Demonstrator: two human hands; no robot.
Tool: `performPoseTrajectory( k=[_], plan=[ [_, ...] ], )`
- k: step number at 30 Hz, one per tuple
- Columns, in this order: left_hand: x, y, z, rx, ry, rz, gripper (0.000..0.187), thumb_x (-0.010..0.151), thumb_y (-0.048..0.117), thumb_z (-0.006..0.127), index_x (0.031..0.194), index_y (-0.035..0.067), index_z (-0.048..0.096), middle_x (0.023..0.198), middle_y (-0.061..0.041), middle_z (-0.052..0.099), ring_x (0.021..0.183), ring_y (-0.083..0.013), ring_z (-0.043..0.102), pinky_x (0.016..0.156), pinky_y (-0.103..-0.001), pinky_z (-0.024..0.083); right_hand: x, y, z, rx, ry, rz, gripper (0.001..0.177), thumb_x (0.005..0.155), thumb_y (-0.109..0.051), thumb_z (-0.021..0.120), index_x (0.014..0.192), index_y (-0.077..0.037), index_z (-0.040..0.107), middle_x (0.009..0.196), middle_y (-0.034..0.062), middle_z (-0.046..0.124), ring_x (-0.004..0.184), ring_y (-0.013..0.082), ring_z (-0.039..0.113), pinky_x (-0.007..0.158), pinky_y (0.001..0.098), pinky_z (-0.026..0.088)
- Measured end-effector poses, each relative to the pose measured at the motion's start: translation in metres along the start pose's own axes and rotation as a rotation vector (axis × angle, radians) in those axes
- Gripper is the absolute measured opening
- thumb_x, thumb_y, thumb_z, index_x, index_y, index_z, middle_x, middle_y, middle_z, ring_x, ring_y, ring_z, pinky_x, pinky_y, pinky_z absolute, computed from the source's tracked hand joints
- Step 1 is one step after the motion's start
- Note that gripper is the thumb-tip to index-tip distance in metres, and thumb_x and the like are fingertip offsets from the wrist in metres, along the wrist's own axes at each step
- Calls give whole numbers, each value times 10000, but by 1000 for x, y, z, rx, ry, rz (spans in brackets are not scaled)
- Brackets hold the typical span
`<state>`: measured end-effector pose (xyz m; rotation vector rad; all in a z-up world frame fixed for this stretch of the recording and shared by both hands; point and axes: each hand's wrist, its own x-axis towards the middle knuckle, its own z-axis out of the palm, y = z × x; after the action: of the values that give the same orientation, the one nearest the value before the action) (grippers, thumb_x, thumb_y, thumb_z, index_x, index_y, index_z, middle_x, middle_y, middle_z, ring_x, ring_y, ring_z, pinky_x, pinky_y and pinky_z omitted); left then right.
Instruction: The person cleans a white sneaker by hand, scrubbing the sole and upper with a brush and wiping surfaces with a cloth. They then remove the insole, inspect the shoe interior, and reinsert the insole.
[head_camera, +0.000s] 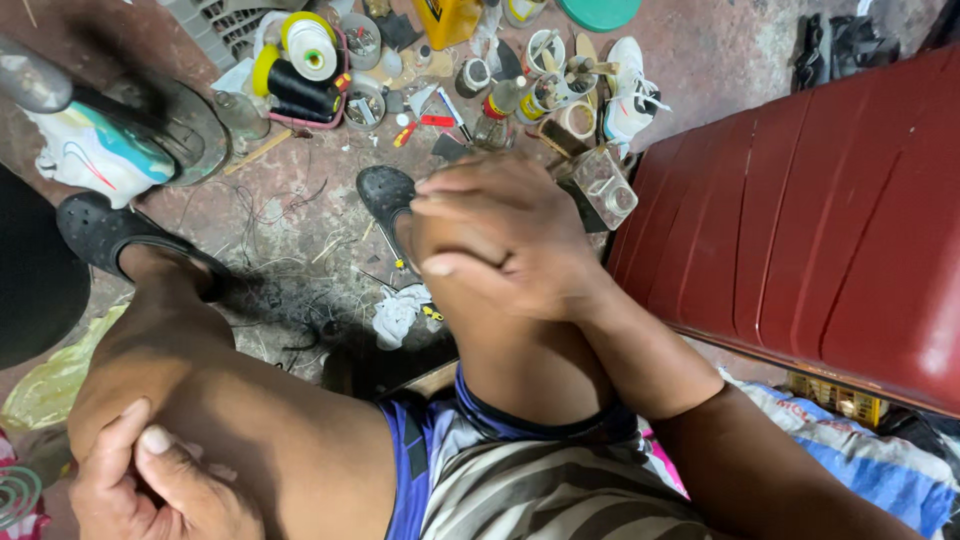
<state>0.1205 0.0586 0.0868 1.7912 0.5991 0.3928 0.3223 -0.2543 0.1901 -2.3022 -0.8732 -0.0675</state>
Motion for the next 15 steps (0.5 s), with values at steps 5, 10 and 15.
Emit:
performPoseTrajectory(
  k=[5,10,15],
  plan=[
    [8,16,10,416,83,269,146,1211,94,504,1278,-2,591,957,-141,483,684,-166,480,668,-269,425,-25,83,-4,744,323,402,386,1055,-355,647,1253,-24,643,1212,71,663,1114,155,638,1011,339,521],
    [35,25,13,598,103,245,153,1186,83,507,1277,4,601,967,-145,500,709,-180,497,691,-279,435,-44,304,-31,1490,734,801,258,1106,-261,574,975,-45,624,841,71,665,691,155,589,599,262,477],
    [64,30,19,676,80,263,165,1161,72,510,1275,9,611,976,-148,516,735,-194,515,714,-289,445,-101,411,-31,1237,972,1171,234,1069,-272,531,949,-93,621,742,50,638,550,159,559,492,282,476]
  ],
)
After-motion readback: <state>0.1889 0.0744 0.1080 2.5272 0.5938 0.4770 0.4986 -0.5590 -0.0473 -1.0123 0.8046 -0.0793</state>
